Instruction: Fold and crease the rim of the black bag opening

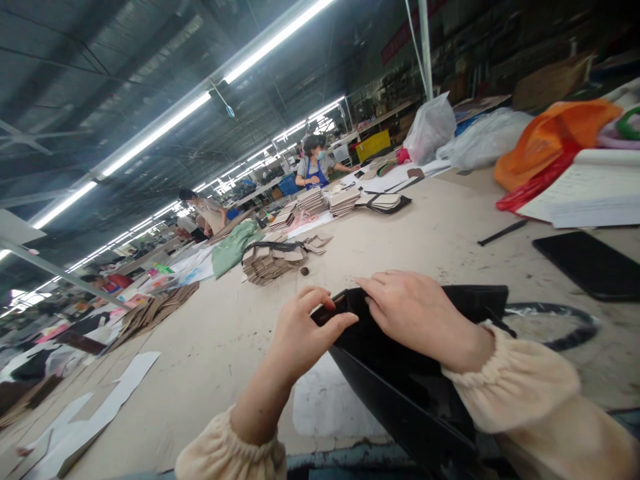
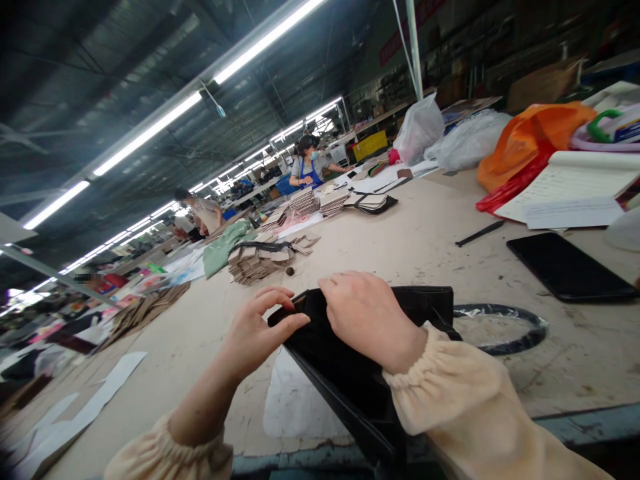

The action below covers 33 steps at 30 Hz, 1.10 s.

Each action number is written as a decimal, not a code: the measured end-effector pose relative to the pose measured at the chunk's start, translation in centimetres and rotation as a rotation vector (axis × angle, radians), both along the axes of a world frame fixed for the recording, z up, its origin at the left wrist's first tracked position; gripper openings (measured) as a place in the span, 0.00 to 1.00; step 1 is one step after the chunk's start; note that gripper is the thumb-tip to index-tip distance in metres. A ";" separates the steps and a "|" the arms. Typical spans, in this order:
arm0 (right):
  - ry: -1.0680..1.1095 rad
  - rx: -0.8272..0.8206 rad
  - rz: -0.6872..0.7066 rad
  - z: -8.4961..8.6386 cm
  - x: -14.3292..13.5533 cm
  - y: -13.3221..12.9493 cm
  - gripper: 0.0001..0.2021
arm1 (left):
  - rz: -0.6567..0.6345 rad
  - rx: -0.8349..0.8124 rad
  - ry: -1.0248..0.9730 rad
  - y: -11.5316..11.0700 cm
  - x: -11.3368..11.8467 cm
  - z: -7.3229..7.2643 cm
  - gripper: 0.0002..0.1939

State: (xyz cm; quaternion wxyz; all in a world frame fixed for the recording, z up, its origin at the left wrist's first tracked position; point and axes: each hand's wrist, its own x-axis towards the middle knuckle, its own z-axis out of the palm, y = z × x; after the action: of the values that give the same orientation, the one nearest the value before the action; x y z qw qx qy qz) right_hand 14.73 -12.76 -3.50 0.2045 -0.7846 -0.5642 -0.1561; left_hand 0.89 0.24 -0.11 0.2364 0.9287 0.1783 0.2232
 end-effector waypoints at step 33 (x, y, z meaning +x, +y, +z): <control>0.016 0.059 0.054 0.6 -0.1 0.5 0.12 | 0.226 -0.066 0.006 0.3 1.3 -2.4 0.12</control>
State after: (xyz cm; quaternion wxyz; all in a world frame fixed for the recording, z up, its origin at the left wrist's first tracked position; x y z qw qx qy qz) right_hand 14.62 -12.24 -2.92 0.2361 -0.7638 -0.5788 -0.1606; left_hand 2.15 0.54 -2.52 0.2396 0.8950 0.2898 0.2399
